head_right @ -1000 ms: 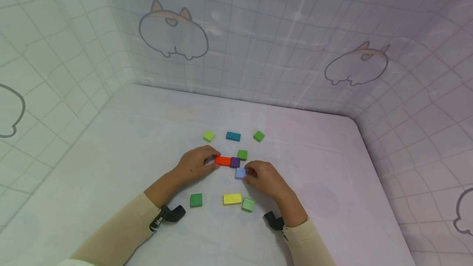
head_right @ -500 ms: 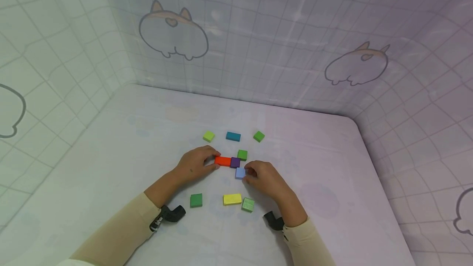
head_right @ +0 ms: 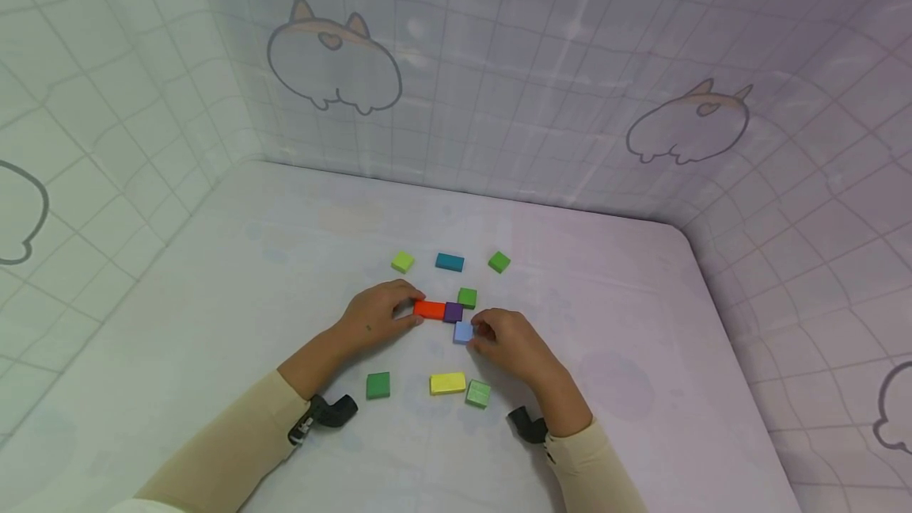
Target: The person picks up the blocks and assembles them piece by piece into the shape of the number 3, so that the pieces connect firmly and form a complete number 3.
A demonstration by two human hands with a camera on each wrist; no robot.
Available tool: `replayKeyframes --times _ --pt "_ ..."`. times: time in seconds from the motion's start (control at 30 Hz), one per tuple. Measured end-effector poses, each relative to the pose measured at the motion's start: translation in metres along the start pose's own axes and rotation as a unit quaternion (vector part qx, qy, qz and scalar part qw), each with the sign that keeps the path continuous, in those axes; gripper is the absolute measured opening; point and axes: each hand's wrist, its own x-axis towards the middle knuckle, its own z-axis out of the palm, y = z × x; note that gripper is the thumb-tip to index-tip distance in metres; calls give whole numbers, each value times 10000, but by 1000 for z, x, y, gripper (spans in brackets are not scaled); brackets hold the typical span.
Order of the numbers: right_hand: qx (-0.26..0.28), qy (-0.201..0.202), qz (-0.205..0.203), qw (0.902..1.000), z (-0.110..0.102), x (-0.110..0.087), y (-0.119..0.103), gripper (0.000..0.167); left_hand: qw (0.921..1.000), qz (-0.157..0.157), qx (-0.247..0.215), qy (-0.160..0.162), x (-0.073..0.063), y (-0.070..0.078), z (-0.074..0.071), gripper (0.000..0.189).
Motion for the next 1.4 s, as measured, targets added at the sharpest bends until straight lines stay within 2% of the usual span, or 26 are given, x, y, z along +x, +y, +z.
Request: replayKeyframes --times 0.6,0.87,1.1,1.4 --pt "-50 56 -26 10000 1 1 2 32 10000 9 -56 20 0 -1 0 39" --pt "-111 46 -84 9999 -1 -1 0 42 10000 31 -60 45 0 -1 1 40" --pt "-26 -61 80 9999 -5 -5 -2 32 10000 13 -32 18 0 0 1 41" --pt "-191 -400 13 9990 -8 -10 -5 27 10000 -16 5 31 -1 0 1 42"
